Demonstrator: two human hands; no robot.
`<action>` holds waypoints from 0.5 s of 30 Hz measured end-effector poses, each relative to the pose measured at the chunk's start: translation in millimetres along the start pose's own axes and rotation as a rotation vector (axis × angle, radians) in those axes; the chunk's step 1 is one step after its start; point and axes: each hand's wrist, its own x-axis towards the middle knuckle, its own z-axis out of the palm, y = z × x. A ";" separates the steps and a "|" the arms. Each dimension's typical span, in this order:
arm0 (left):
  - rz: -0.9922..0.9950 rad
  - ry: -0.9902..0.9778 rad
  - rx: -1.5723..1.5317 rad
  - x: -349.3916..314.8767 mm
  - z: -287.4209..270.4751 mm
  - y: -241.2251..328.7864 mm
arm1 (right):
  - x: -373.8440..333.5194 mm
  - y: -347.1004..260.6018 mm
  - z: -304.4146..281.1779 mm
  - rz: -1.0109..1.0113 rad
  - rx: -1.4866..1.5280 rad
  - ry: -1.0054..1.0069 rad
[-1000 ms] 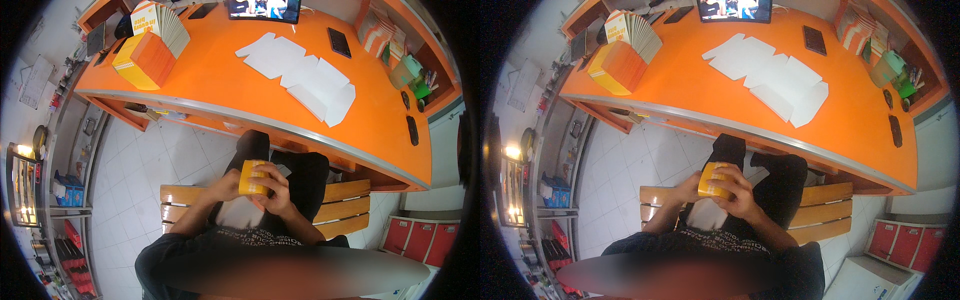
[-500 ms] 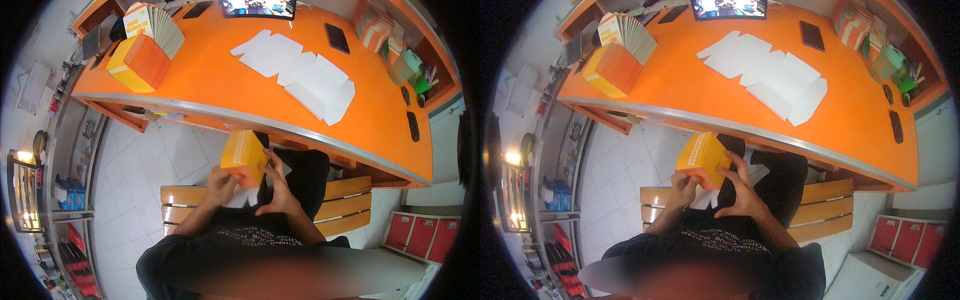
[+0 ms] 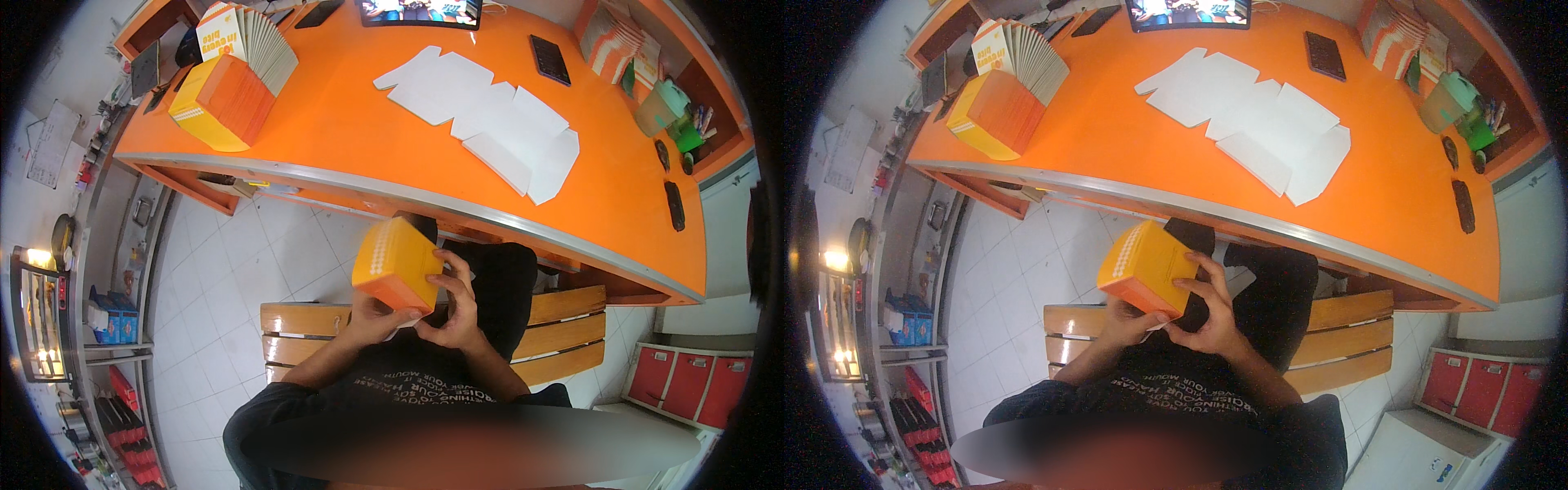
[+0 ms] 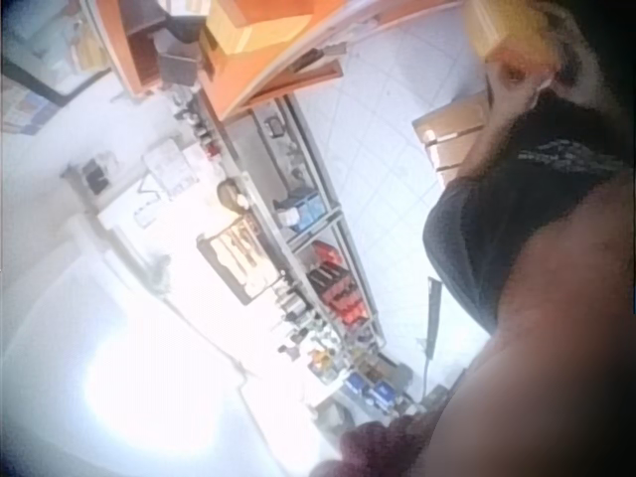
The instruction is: The person sits on a bench and folds flat-packed cardboard boxes into their final shape. They manipulate the flaps and edges of the boxes, folding them into rectangular containers. The person handles the boxes one at a time, folding and stacking them on the counter.
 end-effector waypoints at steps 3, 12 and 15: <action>-0.012 -0.035 0.127 -0.5 -0.7 6.2 | -0.7 -1.6 0.9 0.008 0.022 -0.008; 0.019 -0.077 0.213 -14.1 -29.0 -16.5 | 7.2 -10.3 -2.7 0.023 0.006 -0.052; -0.119 -0.089 0.399 -8.0 -29.9 3.2 | -2.2 -1.5 -6.9 0.198 0.170 0.027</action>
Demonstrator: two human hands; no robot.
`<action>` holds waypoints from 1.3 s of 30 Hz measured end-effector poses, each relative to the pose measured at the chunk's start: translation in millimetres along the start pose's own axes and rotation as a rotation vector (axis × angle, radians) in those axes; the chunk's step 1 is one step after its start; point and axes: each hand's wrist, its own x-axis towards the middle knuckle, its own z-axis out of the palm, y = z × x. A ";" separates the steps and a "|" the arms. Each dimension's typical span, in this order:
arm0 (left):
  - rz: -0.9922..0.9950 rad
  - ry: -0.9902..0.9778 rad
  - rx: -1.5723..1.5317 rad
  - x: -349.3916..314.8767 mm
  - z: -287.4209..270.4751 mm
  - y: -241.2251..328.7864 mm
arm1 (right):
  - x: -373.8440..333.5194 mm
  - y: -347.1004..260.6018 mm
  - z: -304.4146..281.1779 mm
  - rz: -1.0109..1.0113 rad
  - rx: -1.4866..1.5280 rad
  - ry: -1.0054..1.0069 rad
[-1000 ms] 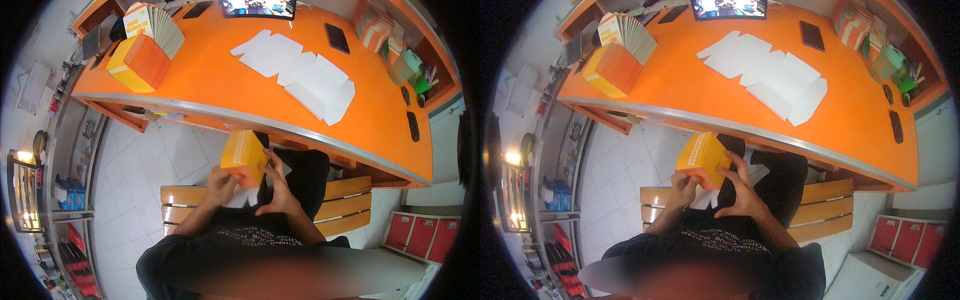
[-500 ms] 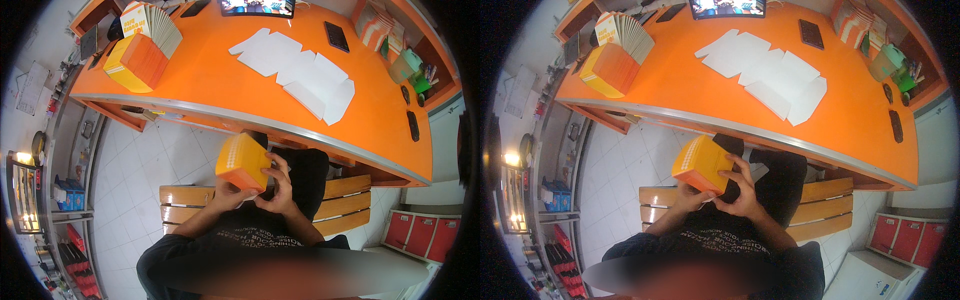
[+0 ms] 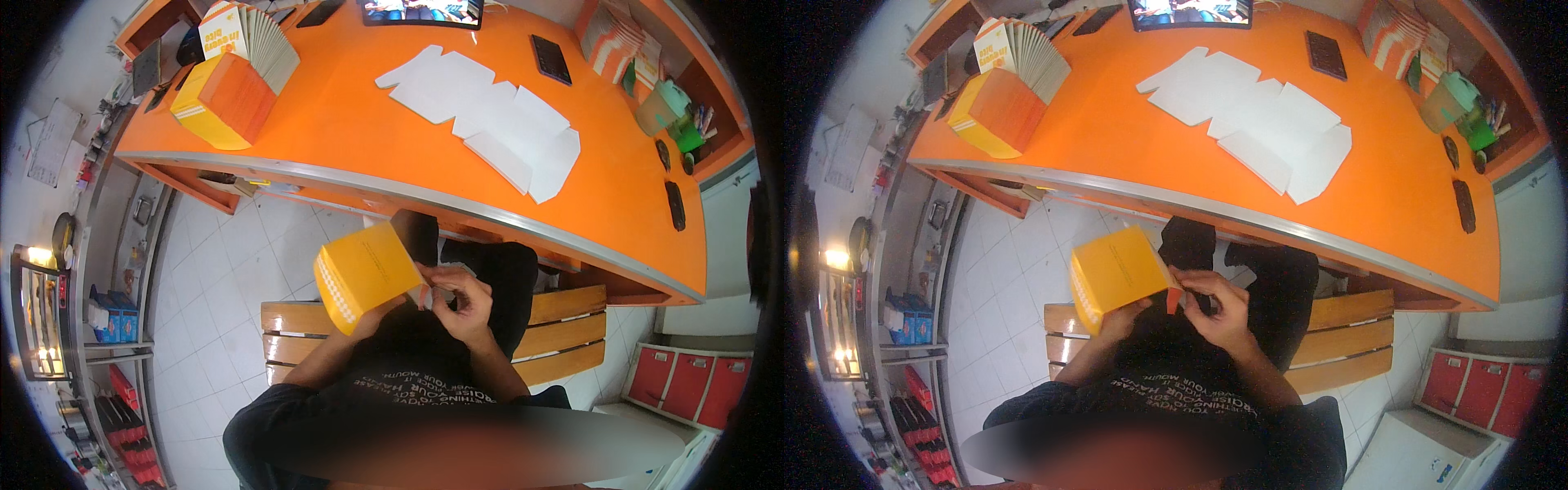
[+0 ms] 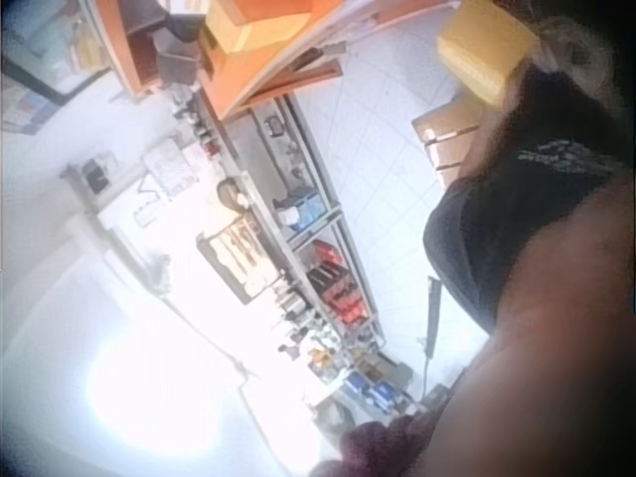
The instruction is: The person sits on a bench and folds flat-packed cardboard boxes into their final shape. They manipulate the flaps and edges of the boxes, folding them into rectangular containers. The person handles the boxes one at a time, folding and stacking them on the counter.
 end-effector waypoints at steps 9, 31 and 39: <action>0.087 -0.008 0.216 -12.0 18.3 3.0 | 9.8 -9.2 11.3 -0.217 -0.194 0.109; 0.236 -0.023 0.170 13.0 14.1 21.9 | 18.9 -19.9 4.9 -0.560 -0.614 0.070; 0.253 0.044 0.078 17.6 5.7 1.0 | 17.2 -24.4 3.4 -0.403 -0.277 0.081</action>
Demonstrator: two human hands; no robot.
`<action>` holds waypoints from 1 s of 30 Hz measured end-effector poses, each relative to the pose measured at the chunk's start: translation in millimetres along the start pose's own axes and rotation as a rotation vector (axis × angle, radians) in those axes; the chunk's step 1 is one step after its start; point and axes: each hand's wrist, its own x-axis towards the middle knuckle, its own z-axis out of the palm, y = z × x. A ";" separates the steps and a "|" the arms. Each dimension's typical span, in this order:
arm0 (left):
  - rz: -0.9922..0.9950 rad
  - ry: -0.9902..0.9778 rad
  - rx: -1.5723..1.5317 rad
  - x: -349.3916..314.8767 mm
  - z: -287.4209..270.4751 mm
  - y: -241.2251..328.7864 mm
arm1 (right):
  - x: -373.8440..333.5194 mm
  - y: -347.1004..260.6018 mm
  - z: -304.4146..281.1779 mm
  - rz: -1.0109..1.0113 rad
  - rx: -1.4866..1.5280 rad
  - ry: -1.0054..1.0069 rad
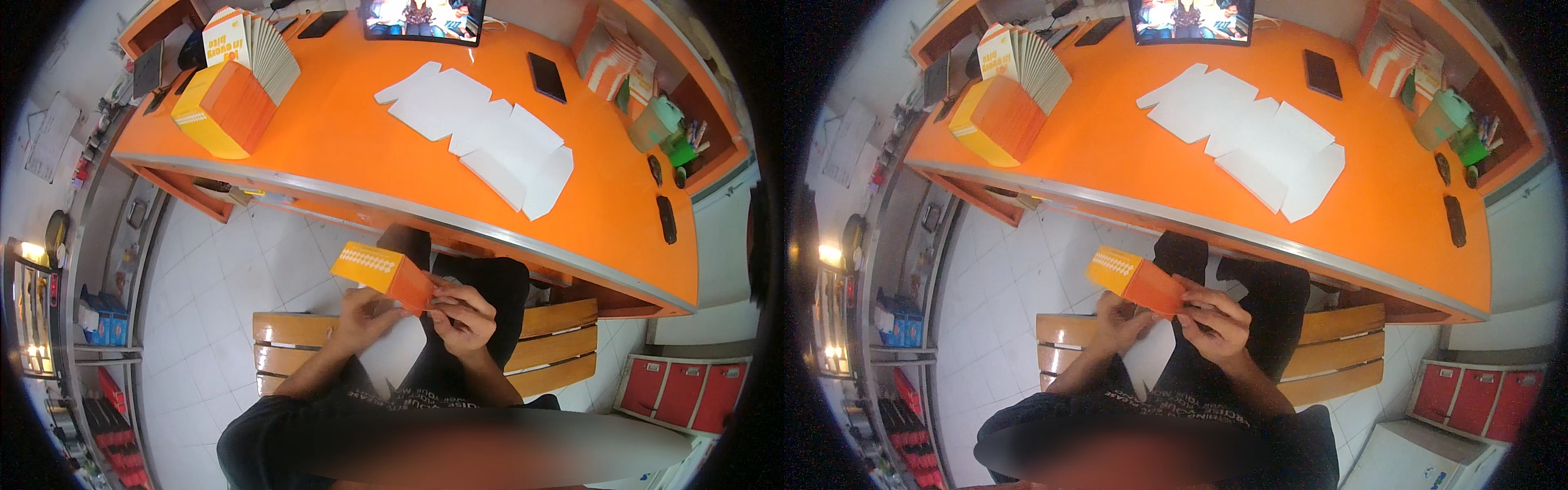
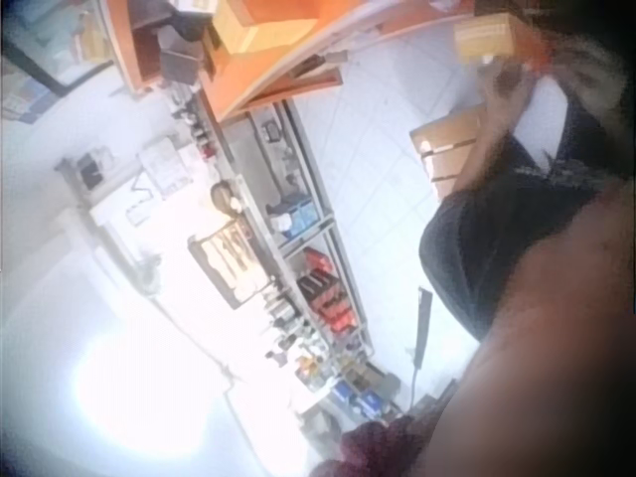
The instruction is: The person sits on a bench and folds flat-packed cardboard boxes into their final shape. They manipulate the flaps and edges of the boxes, folding them into rectangular containers. The person handles the boxes one at a time, folding and stacking them on the counter.
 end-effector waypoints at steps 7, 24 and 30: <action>-0.089 0.105 -0.432 -3.2 7.6 -18.5 | 0.0 0.6 9.8 0.156 0.047 -0.120; -0.300 0.153 -0.992 -28.3 -3.9 -16.6 | -46.6 22.8 24.8 0.722 0.747 0.065; -0.323 0.139 -1.020 -24.0 -24.4 -24.9 | -26.1 -5.1 4.9 0.376 0.237 0.247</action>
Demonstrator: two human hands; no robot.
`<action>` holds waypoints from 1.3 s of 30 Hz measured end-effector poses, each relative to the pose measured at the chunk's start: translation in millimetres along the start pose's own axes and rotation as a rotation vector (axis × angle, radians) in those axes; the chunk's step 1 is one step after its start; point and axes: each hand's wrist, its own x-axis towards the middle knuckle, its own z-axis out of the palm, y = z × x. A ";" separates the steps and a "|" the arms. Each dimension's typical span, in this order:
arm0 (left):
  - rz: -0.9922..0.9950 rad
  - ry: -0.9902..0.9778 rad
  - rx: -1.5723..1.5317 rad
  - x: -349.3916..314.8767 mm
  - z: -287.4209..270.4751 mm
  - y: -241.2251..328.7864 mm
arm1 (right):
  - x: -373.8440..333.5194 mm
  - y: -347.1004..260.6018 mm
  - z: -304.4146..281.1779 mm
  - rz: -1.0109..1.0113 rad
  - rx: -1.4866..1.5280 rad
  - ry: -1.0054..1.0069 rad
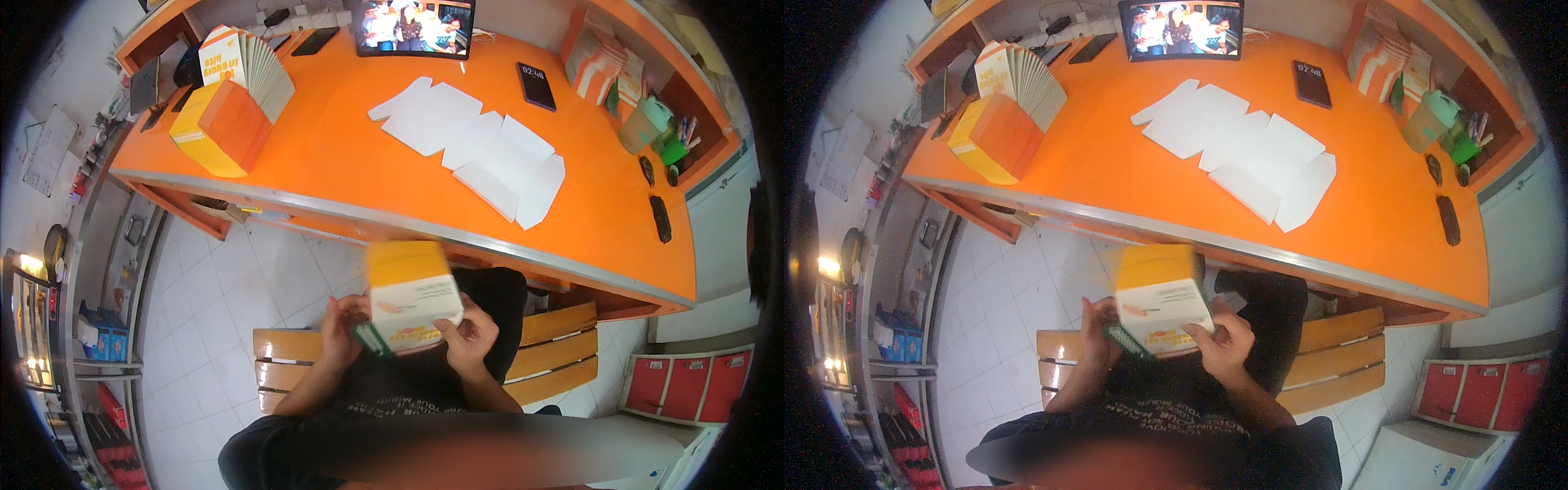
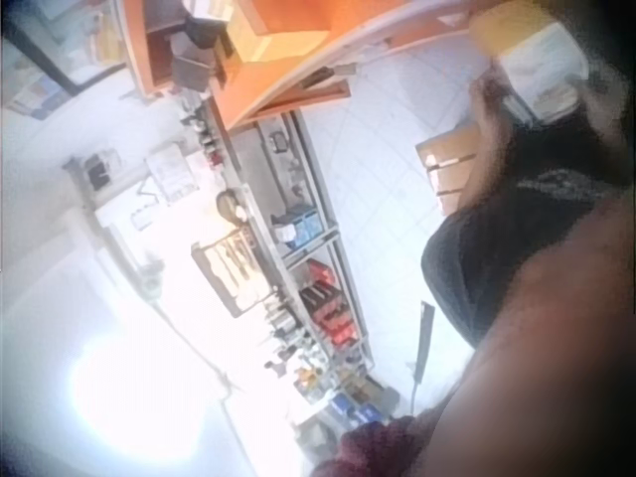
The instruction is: The person sits on a bench and folds flat-packed cardboard boxes into their final shape. They manipulate the flaps and edges of the boxes, folding them into rectangular containers. The person handles the boxes one at a time, folding and stacking them on the counter.
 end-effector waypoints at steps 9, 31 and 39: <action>-0.259 -0.090 0.918 -25.9 36.2 -7.3 | 18.7 -19.5 10.5 -0.316 -0.171 -0.193; 0.072 0.247 0.268 -19.6 41.5 -8.6 | 22.7 -11.7 0.3 -0.430 -0.590 -0.394; 0.171 -0.049 0.518 -25.5 36.7 10.6 | 17.5 -9.1 -6.2 -0.630 -0.534 -0.168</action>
